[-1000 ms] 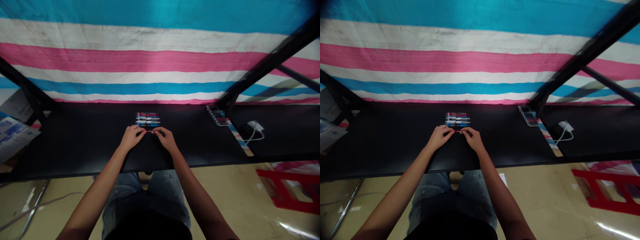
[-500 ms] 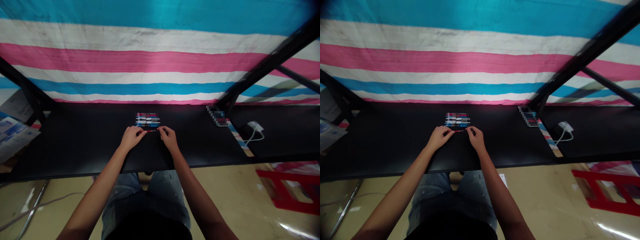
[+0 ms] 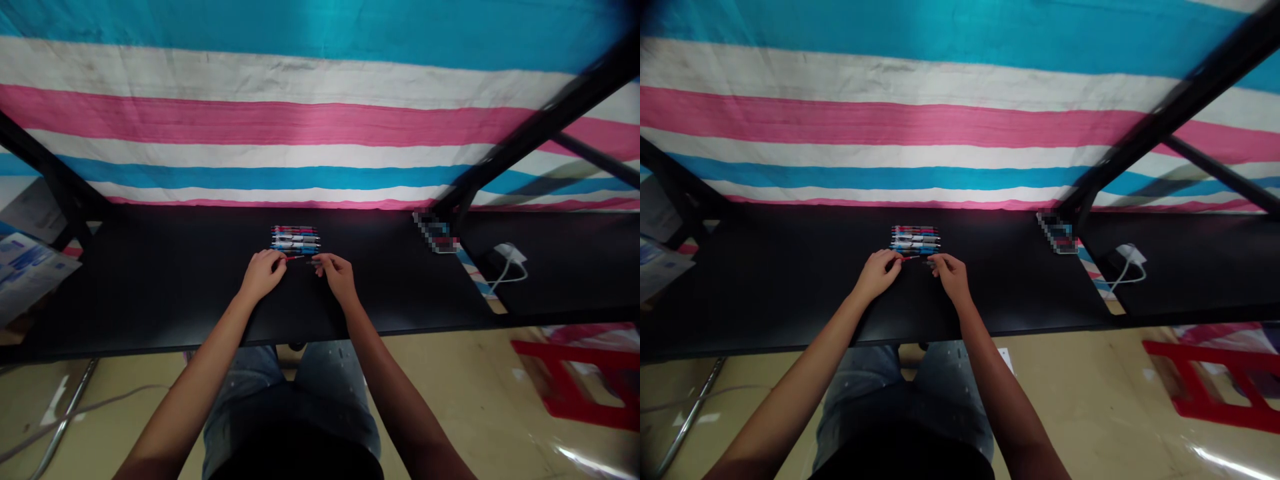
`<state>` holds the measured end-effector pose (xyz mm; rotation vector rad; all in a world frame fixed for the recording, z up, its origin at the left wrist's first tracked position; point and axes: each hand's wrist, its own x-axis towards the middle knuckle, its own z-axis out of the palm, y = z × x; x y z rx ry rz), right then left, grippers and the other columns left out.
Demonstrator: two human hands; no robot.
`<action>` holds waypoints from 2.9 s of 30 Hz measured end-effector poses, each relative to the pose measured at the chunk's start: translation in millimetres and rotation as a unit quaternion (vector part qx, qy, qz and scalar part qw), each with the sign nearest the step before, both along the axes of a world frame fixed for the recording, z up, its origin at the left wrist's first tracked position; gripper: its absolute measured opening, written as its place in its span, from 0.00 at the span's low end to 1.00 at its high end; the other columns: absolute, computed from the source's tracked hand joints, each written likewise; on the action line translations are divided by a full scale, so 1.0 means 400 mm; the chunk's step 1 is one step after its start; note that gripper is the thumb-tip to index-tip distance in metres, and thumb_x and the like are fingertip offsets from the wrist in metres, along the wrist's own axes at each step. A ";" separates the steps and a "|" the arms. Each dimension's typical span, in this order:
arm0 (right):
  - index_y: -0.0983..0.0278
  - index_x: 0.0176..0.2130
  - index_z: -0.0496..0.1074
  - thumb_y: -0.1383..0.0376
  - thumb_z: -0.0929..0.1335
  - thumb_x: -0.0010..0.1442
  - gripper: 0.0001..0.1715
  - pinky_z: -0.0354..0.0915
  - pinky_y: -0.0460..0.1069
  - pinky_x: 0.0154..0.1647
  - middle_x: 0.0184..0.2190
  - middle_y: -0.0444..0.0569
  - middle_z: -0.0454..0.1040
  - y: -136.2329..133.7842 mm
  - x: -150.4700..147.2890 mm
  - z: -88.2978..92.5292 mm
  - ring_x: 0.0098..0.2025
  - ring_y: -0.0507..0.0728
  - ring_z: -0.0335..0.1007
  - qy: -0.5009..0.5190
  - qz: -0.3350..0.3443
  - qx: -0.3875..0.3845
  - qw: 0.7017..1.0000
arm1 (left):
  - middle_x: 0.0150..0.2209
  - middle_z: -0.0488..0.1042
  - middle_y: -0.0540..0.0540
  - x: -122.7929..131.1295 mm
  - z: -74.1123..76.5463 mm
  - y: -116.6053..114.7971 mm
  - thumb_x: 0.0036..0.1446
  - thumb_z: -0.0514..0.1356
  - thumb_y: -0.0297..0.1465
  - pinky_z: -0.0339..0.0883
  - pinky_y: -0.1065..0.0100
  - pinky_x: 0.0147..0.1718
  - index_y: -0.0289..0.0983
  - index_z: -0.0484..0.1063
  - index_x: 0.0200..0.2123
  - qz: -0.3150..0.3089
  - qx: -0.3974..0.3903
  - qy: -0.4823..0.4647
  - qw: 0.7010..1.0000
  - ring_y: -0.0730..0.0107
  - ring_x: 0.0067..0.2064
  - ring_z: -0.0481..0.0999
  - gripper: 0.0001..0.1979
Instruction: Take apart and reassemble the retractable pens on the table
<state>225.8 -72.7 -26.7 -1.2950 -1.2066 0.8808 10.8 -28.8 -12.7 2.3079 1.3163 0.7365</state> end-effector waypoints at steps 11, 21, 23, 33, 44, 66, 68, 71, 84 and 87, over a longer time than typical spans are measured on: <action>0.62 0.41 0.80 0.52 0.69 0.62 0.18 0.70 0.52 0.36 0.19 0.42 0.70 -0.006 0.000 0.005 0.26 0.55 0.72 0.025 0.006 0.007 1.000 | 0.39 0.79 0.46 -0.001 -0.006 0.002 0.66 0.55 0.31 0.64 0.59 0.46 0.40 0.75 0.41 -0.004 0.007 -0.019 1.000 0.59 0.44 0.75 0.08; 0.60 0.41 0.71 0.56 0.71 0.61 0.12 0.72 0.53 0.40 0.26 0.43 0.76 -0.004 -0.001 0.008 0.31 0.56 0.76 0.070 0.036 0.037 0.996 | 0.38 0.78 0.46 0.000 -0.009 0.002 0.65 0.57 0.29 0.63 0.61 0.43 0.39 0.76 0.40 0.001 0.024 -0.028 0.999 0.61 0.42 0.75 0.07; 0.59 0.41 0.70 0.57 0.71 0.61 0.11 0.72 0.53 0.40 0.27 0.43 0.76 -0.004 -0.001 0.005 0.31 0.56 0.76 0.071 0.036 0.035 0.996 | 0.38 0.79 0.46 0.000 -0.008 0.001 0.65 0.57 0.30 0.63 0.61 0.43 0.39 0.76 0.40 0.002 0.023 -0.026 0.999 0.60 0.42 0.75 0.07; 0.60 0.41 0.71 0.56 0.71 0.60 0.12 0.71 0.51 0.36 0.28 0.44 0.75 0.001 -0.002 -0.005 0.31 0.55 0.76 0.053 0.033 0.022 0.998 | 0.39 0.79 0.46 0.000 -0.011 0.003 0.66 0.57 0.31 0.64 0.61 0.45 0.39 0.77 0.41 -0.005 0.021 -0.020 1.000 0.61 0.43 0.75 0.08; 0.61 0.42 0.74 0.55 0.72 0.60 0.14 0.70 0.52 0.36 0.26 0.45 0.78 -0.002 0.002 -0.003 0.30 0.56 0.77 0.034 0.050 -0.003 0.998 | 0.39 0.81 0.46 -0.003 -0.013 0.003 0.67 0.58 0.34 0.64 0.60 0.45 0.41 0.80 0.41 -0.034 0.033 -0.015 0.999 0.61 0.41 0.76 0.10; 0.62 0.43 0.75 0.57 0.70 0.61 0.14 0.70 0.51 0.37 0.31 0.48 0.77 0.000 -0.006 -0.017 0.32 0.57 0.75 -0.084 -0.011 0.024 0.996 | 0.36 0.80 0.46 -0.001 -0.008 -0.004 0.66 0.58 0.34 0.65 0.63 0.40 0.39 0.78 0.40 -0.023 0.028 -0.002 0.999 0.62 0.37 0.76 0.09; 0.62 0.42 0.75 0.57 0.70 0.61 0.13 0.70 0.51 0.37 0.32 0.48 0.77 0.000 -0.006 -0.017 0.33 0.57 0.74 -0.086 -0.015 0.031 0.996 | 0.35 0.80 0.47 0.000 -0.007 -0.003 0.66 0.58 0.36 0.65 0.63 0.39 0.39 0.78 0.39 -0.015 0.031 0.000 0.999 0.63 0.36 0.77 0.10; 0.61 0.42 0.76 0.57 0.70 0.61 0.13 0.70 0.51 0.37 0.33 0.48 0.78 0.001 -0.004 -0.019 0.33 0.57 0.74 -0.089 -0.009 0.034 0.995 | 0.33 0.80 0.48 -0.001 -0.010 -0.001 0.66 0.59 0.39 0.65 0.63 0.39 0.40 0.79 0.38 -0.013 0.030 0.007 0.999 0.64 0.33 0.77 0.12; 0.62 0.40 0.79 0.59 0.70 0.60 0.11 0.70 0.52 0.37 0.37 0.51 0.80 0.002 -0.012 -0.015 0.34 0.57 0.75 -0.127 0.020 0.040 0.991 | 0.33 0.79 0.48 0.000 -0.010 -0.003 0.65 0.60 0.35 0.64 0.64 0.38 0.40 0.79 0.39 -0.031 0.035 0.021 0.999 0.64 0.35 0.76 0.08; 0.62 0.40 0.78 0.59 0.70 0.61 0.11 0.70 0.52 0.38 0.37 0.51 0.80 0.003 -0.011 -0.017 0.34 0.58 0.75 -0.123 0.013 0.032 0.992 | 0.33 0.79 0.48 0.000 -0.007 -0.004 0.65 0.59 0.33 0.64 0.63 0.39 0.41 0.79 0.40 -0.027 0.034 0.024 0.999 0.64 0.36 0.76 0.07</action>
